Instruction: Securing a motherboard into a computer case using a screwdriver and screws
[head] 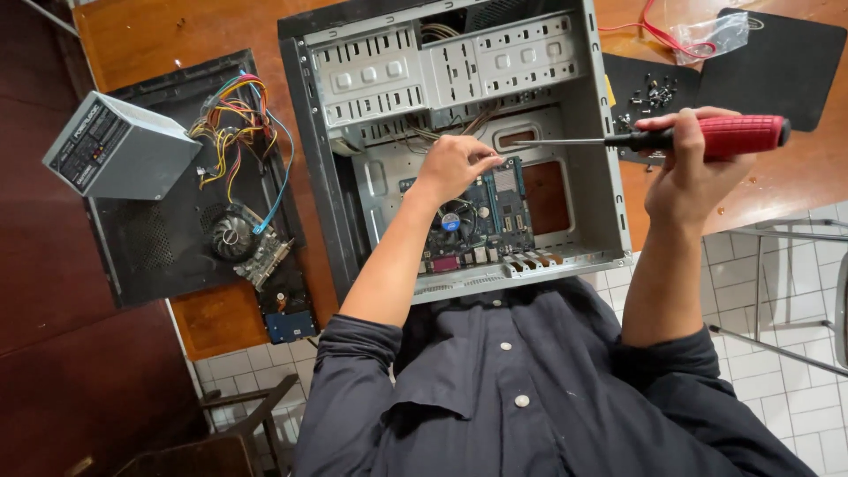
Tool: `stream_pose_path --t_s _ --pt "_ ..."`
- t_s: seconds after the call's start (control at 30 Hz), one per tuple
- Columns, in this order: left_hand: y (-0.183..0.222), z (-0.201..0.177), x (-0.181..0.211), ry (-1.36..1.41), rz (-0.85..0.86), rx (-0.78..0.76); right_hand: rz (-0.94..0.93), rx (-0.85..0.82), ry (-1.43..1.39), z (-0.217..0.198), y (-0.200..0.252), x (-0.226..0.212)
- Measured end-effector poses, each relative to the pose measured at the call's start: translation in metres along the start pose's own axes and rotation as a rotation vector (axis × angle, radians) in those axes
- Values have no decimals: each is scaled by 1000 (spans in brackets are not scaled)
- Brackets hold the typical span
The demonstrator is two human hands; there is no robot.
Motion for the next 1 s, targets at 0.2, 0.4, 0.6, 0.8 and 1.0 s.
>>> stream_pose_path --t_s 0.2,0.4,0.6,0.8,1.0 --pt "-1 2 -3 -72 69 9 90 2 6 9 9 4" --pt "1 4 -1 -76 28 -39 64 -27 -28 19 12 8" --pt "0 9 -2 -109 42 -58 29 -55 30 26 14 3" --pt "1 7 1 -108 70 -43 54 -31 20 27 14 2" --pt "0 5 -3 -142 84 -22 67 -55 31 30 16 5"
Point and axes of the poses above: each hand's wrist, its own y-axis away from the middle knuckle, its own z-axis out of the palm, x = y × z, the point moved 9 cm from there along -y, towards the middle knuckle, and after that the axes turned 9 degrees about z, right-handed, at the moved point
